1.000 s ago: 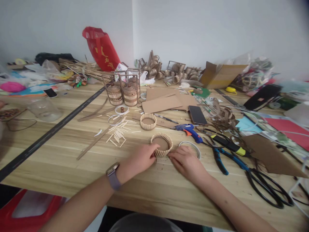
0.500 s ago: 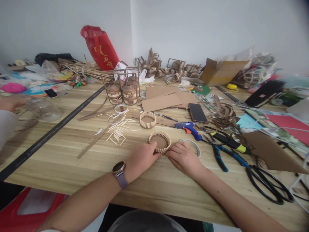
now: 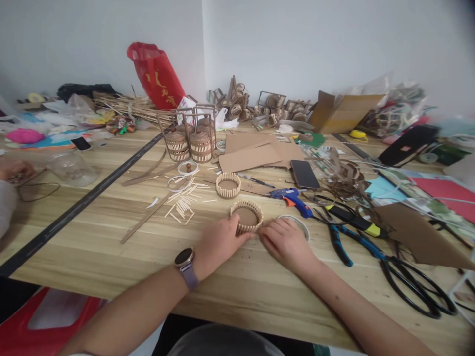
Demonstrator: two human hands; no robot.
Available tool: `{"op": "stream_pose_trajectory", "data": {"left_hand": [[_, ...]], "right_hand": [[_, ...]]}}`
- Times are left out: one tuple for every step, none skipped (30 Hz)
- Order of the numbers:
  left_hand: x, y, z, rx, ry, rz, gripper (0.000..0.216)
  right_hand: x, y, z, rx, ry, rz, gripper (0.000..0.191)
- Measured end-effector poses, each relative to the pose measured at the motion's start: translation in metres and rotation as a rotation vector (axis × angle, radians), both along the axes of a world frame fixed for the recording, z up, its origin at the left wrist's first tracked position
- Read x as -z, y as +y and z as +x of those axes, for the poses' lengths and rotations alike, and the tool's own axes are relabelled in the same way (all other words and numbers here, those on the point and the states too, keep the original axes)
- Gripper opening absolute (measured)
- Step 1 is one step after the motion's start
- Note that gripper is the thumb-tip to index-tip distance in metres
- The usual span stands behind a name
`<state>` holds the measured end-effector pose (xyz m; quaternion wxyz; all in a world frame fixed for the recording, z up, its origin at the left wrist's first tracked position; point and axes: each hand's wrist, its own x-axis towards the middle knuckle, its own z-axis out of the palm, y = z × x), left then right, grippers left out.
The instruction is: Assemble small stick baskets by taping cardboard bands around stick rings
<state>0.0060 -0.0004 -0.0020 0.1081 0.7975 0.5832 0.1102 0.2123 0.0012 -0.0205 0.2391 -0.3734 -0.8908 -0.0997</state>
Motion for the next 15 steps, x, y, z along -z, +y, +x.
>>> {"op": "stream_pose_trajectory", "data": {"left_hand": [[0.000, 0.001, -0.001, -0.001, -0.026, 0.014, 0.046], [0.001, 0.001, -0.001, 0.003, -0.051, 0.030, 0.053], [0.001, 0.002, -0.002, 0.011, -0.071, 0.047, 0.058], [0.002, 0.003, -0.002, 0.020, -0.086, 0.064, 0.063], [0.002, 0.003, -0.002, 0.025, -0.095, 0.082, 0.065], [0.002, 0.004, -0.002, 0.021, -0.096, 0.104, 0.066], [0.001, 0.004, -0.003, 0.014, -0.094, 0.136, 0.064], [0.001, 0.004, -0.003, 0.011, -0.093, 0.188, 0.061], [0.000, 0.003, -0.004, 0.017, -0.098, 0.271, 0.057], [-0.001, 0.002, -0.006, 0.030, -0.110, 0.385, 0.055], [-0.003, -0.001, -0.007, 0.051, -0.125, 0.522, 0.053], [-0.004, -0.004, -0.009, 0.081, -0.141, 0.670, 0.052], [-0.006, -0.008, -0.011, 0.113, -0.153, 0.815, 0.052], [-0.007, -0.012, -0.012, 0.147, -0.157, 0.935, 0.051], [-0.008, -0.016, -0.014, 0.187, -0.158, 1.026, 0.049]], "right_hand": [[-0.003, 0.002, 0.003, 0.036, 0.021, 0.013, 0.022], [-0.006, 0.004, 0.007, 0.076, 0.048, 0.029, 0.022], [-0.009, 0.006, 0.011, 0.115, 0.079, 0.046, 0.021], [-0.013, 0.008, 0.015, 0.151, 0.115, 0.065, 0.020], [-0.017, 0.010, 0.020, 0.185, 0.153, 0.085, 0.019], [-0.021, 0.012, 0.023, 0.212, 0.189, 0.106, 0.018], [-0.024, 0.013, 0.027, 0.237, 0.222, 0.127, 0.017], [-0.028, 0.013, 0.029, 0.249, 0.253, 0.150, 0.016], [-0.032, 0.012, 0.030, 0.241, 0.280, 0.172, 0.015], [-0.036, 0.011, 0.030, 0.207, 0.299, 0.188, 0.014], [-0.040, 0.008, 0.028, 0.144, 0.309, 0.194, 0.014], [-0.044, 0.005, 0.026, 0.061, 0.311, 0.187, 0.015], [-0.047, 0.001, 0.022, -0.031, 0.307, 0.163, 0.017], [-0.050, -0.003, 0.017, -0.121, 0.296, 0.123, 0.020], [-0.052, -0.008, 0.011, -0.199, 0.290, 0.074, 0.021]]}}
